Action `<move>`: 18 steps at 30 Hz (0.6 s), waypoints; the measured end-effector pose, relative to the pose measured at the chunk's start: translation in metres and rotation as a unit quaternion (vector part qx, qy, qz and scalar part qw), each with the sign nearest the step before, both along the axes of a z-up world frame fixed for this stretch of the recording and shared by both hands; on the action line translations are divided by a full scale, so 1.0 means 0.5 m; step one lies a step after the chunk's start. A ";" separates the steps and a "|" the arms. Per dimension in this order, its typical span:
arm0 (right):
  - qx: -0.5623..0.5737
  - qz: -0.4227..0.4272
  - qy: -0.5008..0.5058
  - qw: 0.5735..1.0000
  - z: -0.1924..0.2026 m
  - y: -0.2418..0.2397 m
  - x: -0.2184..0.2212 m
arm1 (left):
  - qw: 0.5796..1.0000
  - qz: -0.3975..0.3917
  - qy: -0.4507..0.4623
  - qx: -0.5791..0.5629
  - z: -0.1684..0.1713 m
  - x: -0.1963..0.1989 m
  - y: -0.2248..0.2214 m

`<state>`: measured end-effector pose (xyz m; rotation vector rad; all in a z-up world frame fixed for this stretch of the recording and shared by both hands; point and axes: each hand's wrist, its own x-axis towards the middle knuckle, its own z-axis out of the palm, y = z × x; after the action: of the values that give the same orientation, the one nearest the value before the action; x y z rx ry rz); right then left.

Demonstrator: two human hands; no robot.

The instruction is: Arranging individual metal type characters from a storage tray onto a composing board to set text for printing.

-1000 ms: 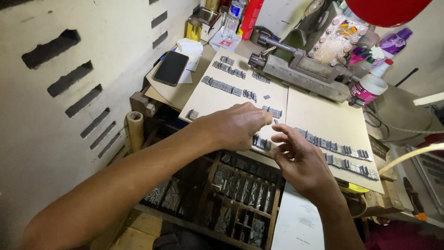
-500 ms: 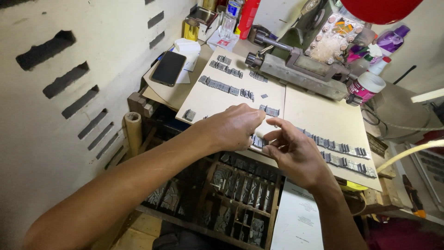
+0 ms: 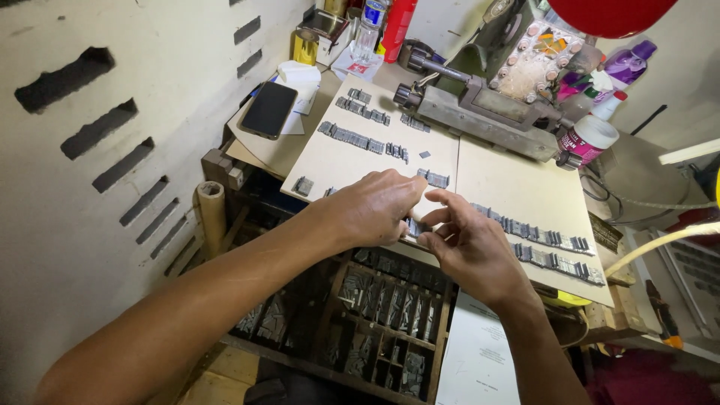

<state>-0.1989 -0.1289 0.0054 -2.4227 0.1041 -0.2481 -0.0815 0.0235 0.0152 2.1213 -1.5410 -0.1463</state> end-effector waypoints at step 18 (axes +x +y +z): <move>-0.062 0.041 -0.166 0.983 -0.161 -0.017 -0.207 | 0.987 0.029 -0.004 -0.158 -0.069 -0.068 0.108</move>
<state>-0.3022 -0.1372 -0.0749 -2.4639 -0.1664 -0.6324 -0.1153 0.0774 -0.0192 1.9138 -1.4014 0.1199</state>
